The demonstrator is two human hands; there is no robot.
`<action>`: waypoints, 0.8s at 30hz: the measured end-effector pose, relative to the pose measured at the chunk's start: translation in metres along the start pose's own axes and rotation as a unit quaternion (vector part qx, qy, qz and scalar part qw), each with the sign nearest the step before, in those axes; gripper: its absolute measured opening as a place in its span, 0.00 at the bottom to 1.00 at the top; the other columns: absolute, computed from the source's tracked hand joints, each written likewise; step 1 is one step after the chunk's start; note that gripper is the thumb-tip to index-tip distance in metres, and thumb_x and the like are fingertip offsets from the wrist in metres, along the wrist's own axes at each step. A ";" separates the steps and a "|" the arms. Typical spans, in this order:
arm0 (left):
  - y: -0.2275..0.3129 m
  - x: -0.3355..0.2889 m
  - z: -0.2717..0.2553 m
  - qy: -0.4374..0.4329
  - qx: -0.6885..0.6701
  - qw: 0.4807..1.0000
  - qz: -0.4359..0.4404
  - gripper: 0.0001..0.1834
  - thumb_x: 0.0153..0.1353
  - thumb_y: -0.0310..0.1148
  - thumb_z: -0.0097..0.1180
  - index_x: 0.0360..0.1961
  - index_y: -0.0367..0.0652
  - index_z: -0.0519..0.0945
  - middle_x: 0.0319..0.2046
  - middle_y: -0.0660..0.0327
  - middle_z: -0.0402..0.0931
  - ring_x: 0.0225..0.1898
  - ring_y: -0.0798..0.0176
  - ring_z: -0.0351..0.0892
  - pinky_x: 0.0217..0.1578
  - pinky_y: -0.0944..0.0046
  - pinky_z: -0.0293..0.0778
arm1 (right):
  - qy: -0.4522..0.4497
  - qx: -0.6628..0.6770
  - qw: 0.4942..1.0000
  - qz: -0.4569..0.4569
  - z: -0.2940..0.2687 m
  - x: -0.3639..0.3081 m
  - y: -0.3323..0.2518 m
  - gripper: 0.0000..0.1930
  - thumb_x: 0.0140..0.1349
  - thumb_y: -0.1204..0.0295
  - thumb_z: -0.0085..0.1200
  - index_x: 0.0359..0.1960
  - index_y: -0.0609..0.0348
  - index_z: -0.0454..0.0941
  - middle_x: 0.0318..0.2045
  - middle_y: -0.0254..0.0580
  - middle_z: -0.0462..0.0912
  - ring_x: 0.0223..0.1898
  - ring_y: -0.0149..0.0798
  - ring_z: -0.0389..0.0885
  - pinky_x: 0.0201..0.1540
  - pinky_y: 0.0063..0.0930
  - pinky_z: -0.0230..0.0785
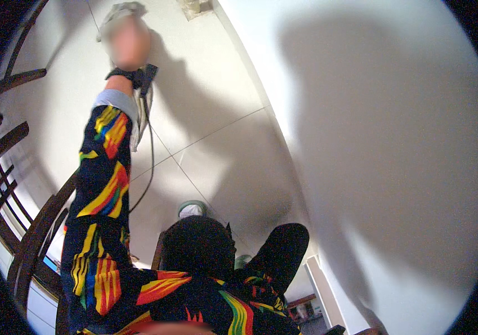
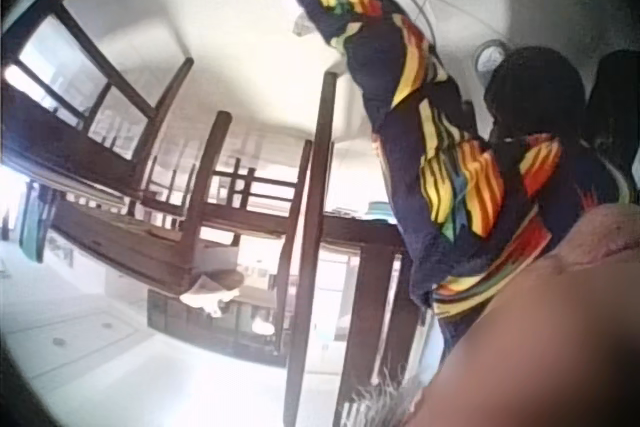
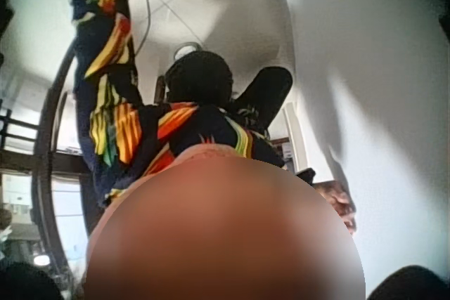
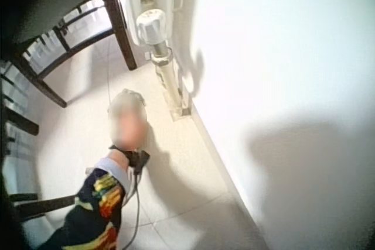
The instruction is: The person sweeps debris into a dustpan, then wipes the tiled floor with a cloth. They move a plastic bag and a chair to reach more floor area, continue wiping, and place the chair back.
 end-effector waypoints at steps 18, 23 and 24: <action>-0.075 0.050 0.092 -0.261 -0.012 0.953 -0.154 0.49 0.51 0.66 0.54 0.64 0.39 0.62 0.64 0.41 0.57 0.66 0.39 0.51 0.60 0.40 0.54 | 0.091 0.050 0.993 -0.053 0.026 0.009 0.000 0.25 0.71 0.58 0.24 0.69 0.44 0.48 0.71 0.41 0.45 0.72 0.43 0.40 0.72 0.52 0.35; -0.060 0.053 0.061 -0.174 0.050 0.958 -0.221 0.31 0.63 0.61 0.42 0.58 0.51 0.72 0.45 0.46 0.77 0.46 0.45 0.79 0.47 0.49 0.74 | 0.344 0.260 0.902 0.001 0.052 0.007 0.004 0.25 0.71 0.58 0.24 0.68 0.46 0.50 0.71 0.42 0.45 0.72 0.44 0.40 0.72 0.50 0.36; -0.055 0.052 0.063 -0.183 0.081 0.962 -0.187 0.31 0.63 0.60 0.42 0.58 0.52 0.72 0.46 0.47 0.76 0.47 0.44 0.78 0.47 0.49 0.74 | 0.347 0.256 0.902 -0.002 0.056 0.006 0.003 0.24 0.71 0.58 0.24 0.68 0.47 0.50 0.71 0.42 0.45 0.72 0.44 0.41 0.72 0.50 0.36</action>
Point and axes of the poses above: each hand's wrist, its own x-axis towards the middle knuckle, its own z-axis out of the palm, y = z × x, the point moved 2 cm from there along x, towards the middle knuckle
